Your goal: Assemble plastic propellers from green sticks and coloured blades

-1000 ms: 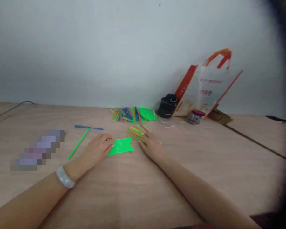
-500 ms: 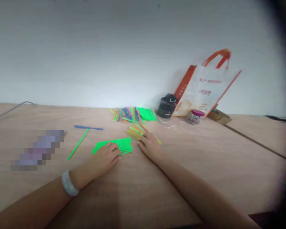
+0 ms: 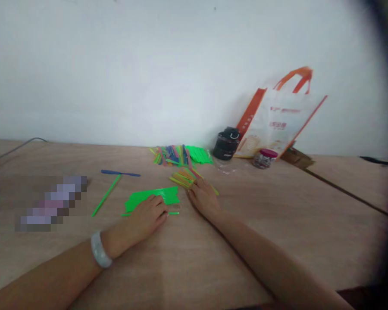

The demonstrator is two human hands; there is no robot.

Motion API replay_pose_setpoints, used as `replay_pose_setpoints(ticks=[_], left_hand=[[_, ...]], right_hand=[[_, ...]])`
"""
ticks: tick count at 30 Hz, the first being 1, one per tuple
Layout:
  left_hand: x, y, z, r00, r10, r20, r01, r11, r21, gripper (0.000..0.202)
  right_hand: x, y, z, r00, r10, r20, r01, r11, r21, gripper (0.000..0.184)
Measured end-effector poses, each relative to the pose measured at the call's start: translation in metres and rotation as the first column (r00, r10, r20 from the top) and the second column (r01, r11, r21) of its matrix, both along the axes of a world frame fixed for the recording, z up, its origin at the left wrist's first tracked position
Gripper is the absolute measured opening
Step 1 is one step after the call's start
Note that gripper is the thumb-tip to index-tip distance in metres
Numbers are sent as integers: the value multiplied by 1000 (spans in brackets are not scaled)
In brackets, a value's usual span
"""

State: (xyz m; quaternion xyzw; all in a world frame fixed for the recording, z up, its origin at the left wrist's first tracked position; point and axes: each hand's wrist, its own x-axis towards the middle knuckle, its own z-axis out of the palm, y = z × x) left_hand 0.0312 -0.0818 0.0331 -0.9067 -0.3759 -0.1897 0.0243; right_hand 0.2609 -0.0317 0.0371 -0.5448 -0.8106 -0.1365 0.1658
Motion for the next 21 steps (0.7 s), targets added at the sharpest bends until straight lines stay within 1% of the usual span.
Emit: replay_pose_setpoints(ticks=[3, 6, 9, 14, 17, 21], left_hand=[[-1, 0, 0, 1000, 12, 3, -12, 1000, -5, 15], [-1, 0, 1, 1000, 13, -1, -13, 1000, -20, 14], [0, -1, 3, 1000, 8, -3, -8, 1000, -5, 14], [1, -3, 5, 1000, 6, 28, -6, 1000, -1, 16], [2, -3, 6, 1000, -7, 21, 7, 1000, -18, 16], [2, -3, 7, 1000, -13, 10, 13, 1000, -21, 14]], right_hand=[[-1, -1, 1, 1000, -3, 18, 3, 1000, 5, 23], [-2, -2, 1, 1000, -27, 10, 27, 1000, 6, 20], [-2, -2, 0, 999, -43, 4, 43, 999, -4, 19], [-1, 0, -2, 999, -42, 1, 42, 999, 5, 18], [-1, 0, -3, 999, -42, 5, 42, 999, 22, 18], [-1, 2, -3, 999, -23, -29, 23, 1000, 11, 19]])
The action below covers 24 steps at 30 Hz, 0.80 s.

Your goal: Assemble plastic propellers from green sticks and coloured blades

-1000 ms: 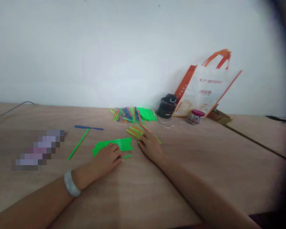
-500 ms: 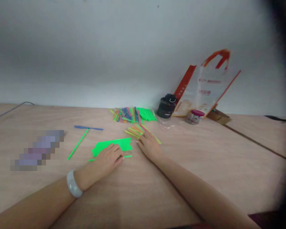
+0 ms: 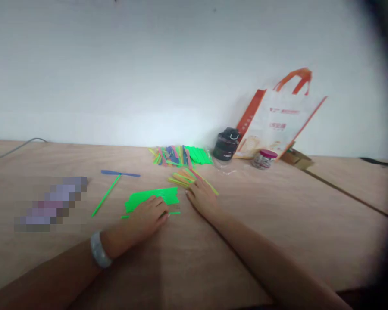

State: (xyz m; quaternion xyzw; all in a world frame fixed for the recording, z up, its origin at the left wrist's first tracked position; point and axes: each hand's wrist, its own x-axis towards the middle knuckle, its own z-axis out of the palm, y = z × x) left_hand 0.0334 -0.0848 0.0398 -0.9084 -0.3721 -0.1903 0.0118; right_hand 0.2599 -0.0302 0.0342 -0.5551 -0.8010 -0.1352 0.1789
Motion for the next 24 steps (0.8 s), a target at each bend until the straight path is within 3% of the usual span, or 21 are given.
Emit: replay_pose_setpoints(ticks=[9, 19, 24], left_hand=[[0, -2, 2, 1000, 17, -18, -17, 1000, -20, 14], [-1, -1, -2, 1000, 15, 7, -15, 1000, -2, 15], [-3, 0, -6, 1000, 10, 14, -11, 1000, 17, 19]], right_hand=[[-1, -2, 1, 999, -16, -31, 18, 999, 35, 20], [2, 0, 3, 994, -98, -50, 98, 995, -3, 19], [4, 1, 3, 997, -77, -33, 74, 995, -62, 21]])
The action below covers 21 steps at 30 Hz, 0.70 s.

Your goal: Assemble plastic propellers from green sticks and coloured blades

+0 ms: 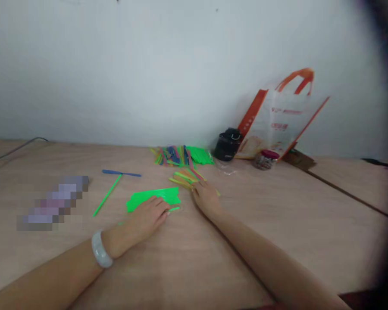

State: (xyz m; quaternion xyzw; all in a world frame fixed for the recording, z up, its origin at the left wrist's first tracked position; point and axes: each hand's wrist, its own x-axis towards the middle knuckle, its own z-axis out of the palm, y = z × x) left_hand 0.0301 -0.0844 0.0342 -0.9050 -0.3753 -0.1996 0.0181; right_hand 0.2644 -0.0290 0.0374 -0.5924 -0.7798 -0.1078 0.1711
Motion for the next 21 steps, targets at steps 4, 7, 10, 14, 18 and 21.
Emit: replay_pose_setpoints(ticks=[4, 7, 10, 14, 18, 21], left_hand=[[-1, 1, -4, 1000, 10, 23, -11, 999, 36, 26], [-1, 2, -5, 999, 19, 46, -21, 1000, 21, 29], [-1, 3, -4, 995, 41, 89, -42, 999, 7, 32], [-1, 4, -2, 991, 63, 119, -65, 998, 21, 33], [0, 4, -1, 989, 80, 126, -86, 995, 41, 32], [0, 3, -1, 986, 94, 137, -99, 995, 27, 32]], right_hand=[[2, 1, -1, 988, 32, -152, -31, 999, 8, 25], [-4, -2, 0, 897, 117, -425, -114, 993, 33, 26], [-16, -12, 4, 666, 123, -736, -259, 963, -74, 20], [-34, -32, 8, 406, -86, -910, -463, 839, -286, 21], [-42, -43, 9, 275, -211, -938, -551, 765, -334, 19], [-44, -44, 8, 251, -215, -944, -570, 756, -324, 21]])
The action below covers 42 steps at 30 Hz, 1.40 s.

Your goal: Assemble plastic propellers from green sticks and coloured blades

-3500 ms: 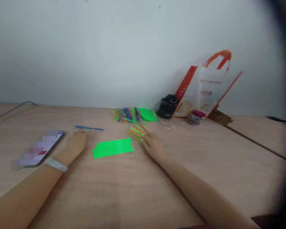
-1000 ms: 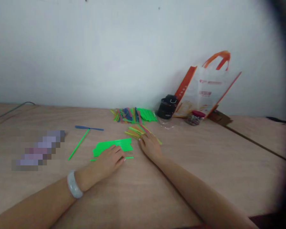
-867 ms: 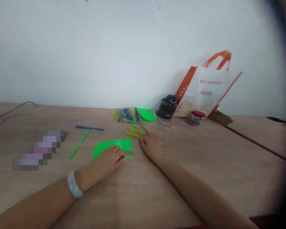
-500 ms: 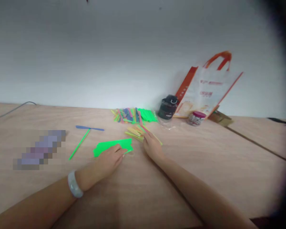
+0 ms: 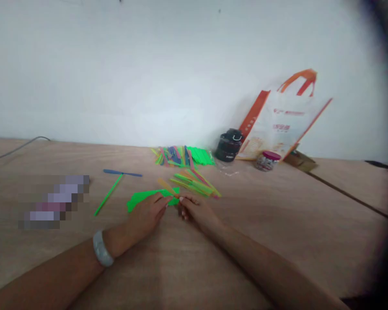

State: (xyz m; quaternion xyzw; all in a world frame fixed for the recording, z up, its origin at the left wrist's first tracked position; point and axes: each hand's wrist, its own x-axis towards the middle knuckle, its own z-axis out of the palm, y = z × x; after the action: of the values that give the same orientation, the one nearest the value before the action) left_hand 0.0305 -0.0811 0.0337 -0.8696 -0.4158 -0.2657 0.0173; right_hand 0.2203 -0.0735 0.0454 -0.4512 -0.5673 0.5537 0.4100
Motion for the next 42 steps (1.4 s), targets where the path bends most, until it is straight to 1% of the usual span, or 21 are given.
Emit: replay_pose_setpoints(ticks=[4, 6, 8, 11, 16, 19, 22, 25, 31, 37, 42], left_hand=[[0, -1, 2, 1000, -8, 14, 8, 1000, -30, 32], [0, -1, 2, 1000, -26, 7, 27, 999, -31, 32], [-1, 0, 1, 1000, -20, -6, 19, 1000, -16, 32], [-1, 1, -1, 999, -3, -34, 3, 1000, 8, 31], [-2, 1, -2, 997, 40, -68, -38, 999, 23, 31], [-3, 0, -2, 995, 44, -91, -42, 999, 16, 33], [-4, -1, -3, 994, 32, -101, -30, 999, 21, 35], [-4, -1, -3, 993, 27, -116, -24, 999, 24, 35], [-4, -4, -1, 987, 39, -157, -34, 999, 36, 38], [-5, -6, -1, 977, 51, -209, -45, 998, 34, 43], [-5, -6, -1, 977, 18, -212, -10, 999, 40, 44]], right_hand=[[-2, 0, -3, 1000, 6, 11, -6, 1000, 4, 22], [-3, 0, -5, 999, 20, 25, -20, 1000, 12, 22], [-3, 0, -7, 999, 29, 35, -30, 999, 27, 22], [-4, -1, -8, 998, 24, 59, -28, 997, 68, 24], [-5, -5, -8, 985, 38, 168, -66, 983, 169, 32], [-5, -8, -9, 970, 31, 243, -94, 963, 252, 33], [-4, -9, -10, 949, 7, 316, -123, 929, 348, 32], [-4, -10, -9, 935, -23, 354, -134, 901, 413, 33], [-5, -15, -2, 919, -45, 391, -162, 862, 480, 36], [-5, -15, -2, 903, -66, 426, -180, 839, 513, 36], [-6, -18, -1, 909, -70, 410, -181, 821, 541, 37]])
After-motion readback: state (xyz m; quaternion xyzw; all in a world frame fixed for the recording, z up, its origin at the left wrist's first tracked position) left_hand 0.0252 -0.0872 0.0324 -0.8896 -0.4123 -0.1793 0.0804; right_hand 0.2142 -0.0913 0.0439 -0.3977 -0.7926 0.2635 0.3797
